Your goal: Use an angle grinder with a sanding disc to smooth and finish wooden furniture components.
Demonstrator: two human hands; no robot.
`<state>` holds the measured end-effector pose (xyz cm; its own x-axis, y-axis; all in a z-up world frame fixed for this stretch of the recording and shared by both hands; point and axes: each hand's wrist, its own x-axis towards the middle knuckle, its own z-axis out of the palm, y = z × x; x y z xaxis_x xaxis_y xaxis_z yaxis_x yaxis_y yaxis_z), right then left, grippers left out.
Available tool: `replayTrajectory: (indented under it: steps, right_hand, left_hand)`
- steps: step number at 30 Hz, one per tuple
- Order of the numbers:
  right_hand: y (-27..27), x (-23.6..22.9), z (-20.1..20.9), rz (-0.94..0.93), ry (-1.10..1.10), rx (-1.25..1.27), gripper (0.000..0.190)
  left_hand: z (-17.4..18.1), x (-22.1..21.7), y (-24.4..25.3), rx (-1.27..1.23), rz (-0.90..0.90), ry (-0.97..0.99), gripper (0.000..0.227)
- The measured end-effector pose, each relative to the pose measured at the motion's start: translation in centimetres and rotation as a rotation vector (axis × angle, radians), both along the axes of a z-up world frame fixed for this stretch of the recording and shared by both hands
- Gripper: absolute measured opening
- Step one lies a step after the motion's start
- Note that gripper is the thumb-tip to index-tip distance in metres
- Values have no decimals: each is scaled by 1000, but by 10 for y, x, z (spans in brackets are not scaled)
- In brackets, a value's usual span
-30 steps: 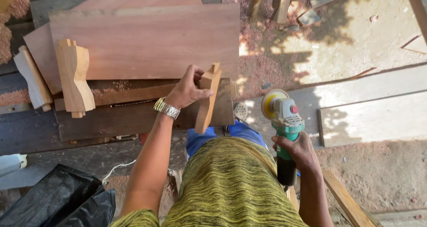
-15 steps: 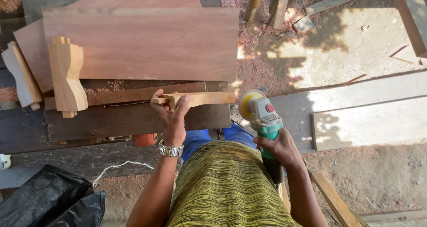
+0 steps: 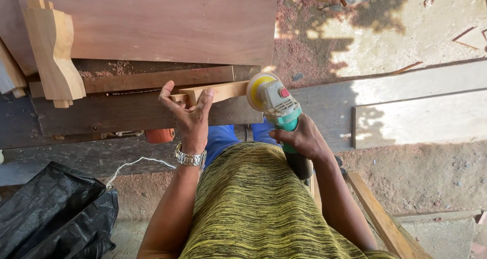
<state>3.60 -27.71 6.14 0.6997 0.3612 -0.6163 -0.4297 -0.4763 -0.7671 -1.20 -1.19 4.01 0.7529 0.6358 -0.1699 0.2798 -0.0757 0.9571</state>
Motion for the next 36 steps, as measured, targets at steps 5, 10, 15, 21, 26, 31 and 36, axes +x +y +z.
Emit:
replayTrajectory:
  steps: [5, 10, 15, 21, 26, 31, 36]
  right_hand:
    - [5, 2, 3, 18, 26, -32, 50]
    - [6, 5, 4, 43, -21, -20, 51]
    - [9, 8, 7, 49, -9, -47, 51]
    - [11, 13, 8, 79, 37, -65, 43]
    - [14, 15, 8, 79, 6, -18, 42]
    - [17, 17, 8, 72, 24, 30, 40]
    - [17, 17, 5, 52, 67, 94, 37]
  left_hand:
    - [9, 3, -1, 5, -8, 26, 80]
    - [-1, 0, 1, 176, -73, 70, 66]
    - [4, 2, -3, 61, -56, 4, 63]
    - [7, 5, -6, 56, -60, -9, 63]
    - [8, 6, -7, 41, -52, -12, 63]
    - [8, 5, -6, 66, -64, -10, 62]
    - [6, 5, -5, 37, -80, -39, 62]
